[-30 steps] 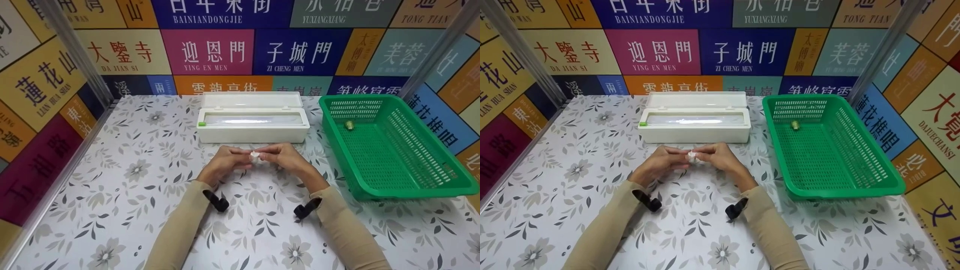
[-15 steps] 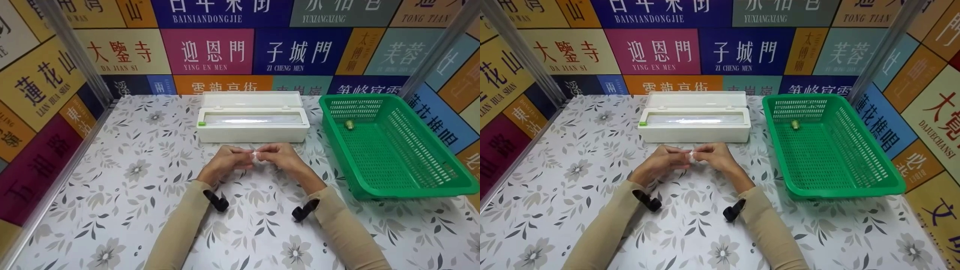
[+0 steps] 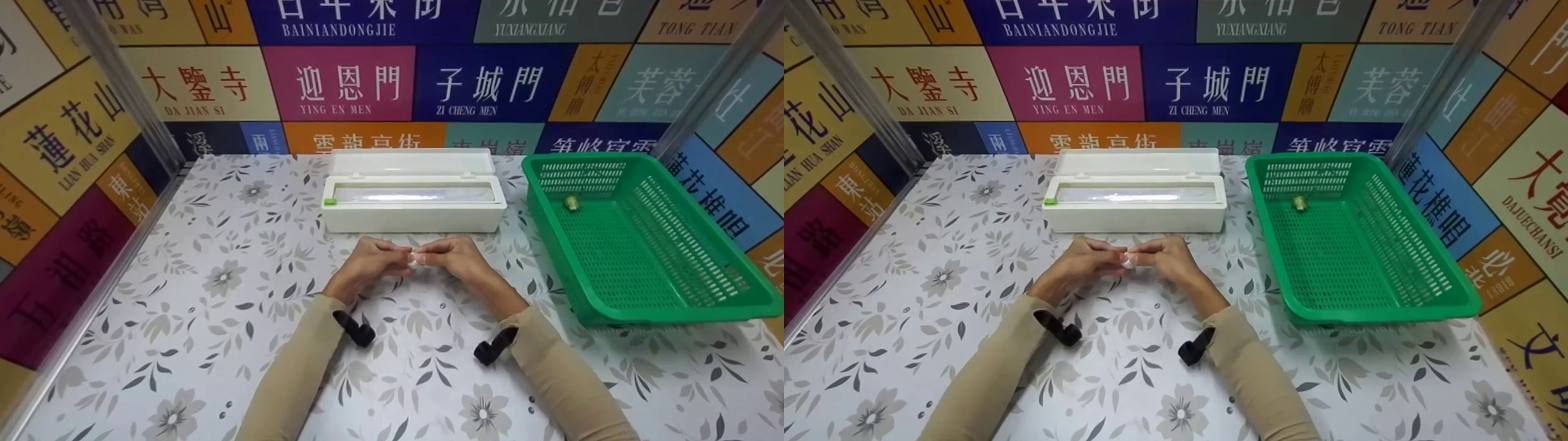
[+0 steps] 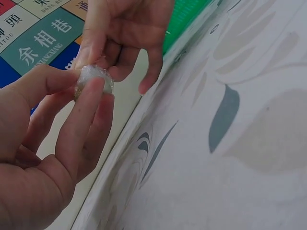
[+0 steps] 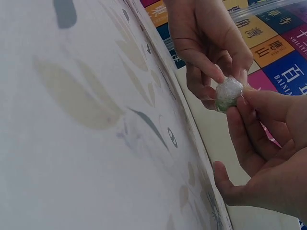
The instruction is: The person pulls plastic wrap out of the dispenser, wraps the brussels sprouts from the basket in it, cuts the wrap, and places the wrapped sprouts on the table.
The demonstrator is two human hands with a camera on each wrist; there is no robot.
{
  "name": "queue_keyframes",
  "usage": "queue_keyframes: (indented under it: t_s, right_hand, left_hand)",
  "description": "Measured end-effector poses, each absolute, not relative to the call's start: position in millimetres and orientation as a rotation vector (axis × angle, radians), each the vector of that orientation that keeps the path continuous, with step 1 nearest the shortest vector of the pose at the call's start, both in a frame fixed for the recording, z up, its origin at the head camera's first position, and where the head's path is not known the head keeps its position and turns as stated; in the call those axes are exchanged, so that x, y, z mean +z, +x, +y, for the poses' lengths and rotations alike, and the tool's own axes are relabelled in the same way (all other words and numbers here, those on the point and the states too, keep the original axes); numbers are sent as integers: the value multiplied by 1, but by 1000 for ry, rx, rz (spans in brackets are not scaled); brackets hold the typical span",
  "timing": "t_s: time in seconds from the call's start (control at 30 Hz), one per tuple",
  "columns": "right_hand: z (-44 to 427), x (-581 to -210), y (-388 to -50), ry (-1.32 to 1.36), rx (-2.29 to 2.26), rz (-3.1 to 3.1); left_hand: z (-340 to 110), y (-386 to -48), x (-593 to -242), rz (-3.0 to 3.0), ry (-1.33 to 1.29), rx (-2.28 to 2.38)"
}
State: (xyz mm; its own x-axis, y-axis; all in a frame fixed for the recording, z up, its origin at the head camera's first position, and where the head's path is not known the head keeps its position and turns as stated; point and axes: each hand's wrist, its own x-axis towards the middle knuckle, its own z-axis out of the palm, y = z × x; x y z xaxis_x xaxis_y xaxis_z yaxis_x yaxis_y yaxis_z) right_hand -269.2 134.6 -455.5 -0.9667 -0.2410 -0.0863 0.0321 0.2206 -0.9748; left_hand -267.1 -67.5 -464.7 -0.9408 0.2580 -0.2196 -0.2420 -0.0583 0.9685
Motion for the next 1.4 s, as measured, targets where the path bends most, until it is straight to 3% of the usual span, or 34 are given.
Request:
queue_keyframes:
  t_s: [0.37,1.4]
  right_hand:
    - [137,-450,-268,-124,-1848,2061]
    - [134,-450,-268,-110,-1718,2314]
  left_hand:
    - [-72,-270,-464,1794,-47,2103]
    - [-69,-269,-462,1818,-53,2021]
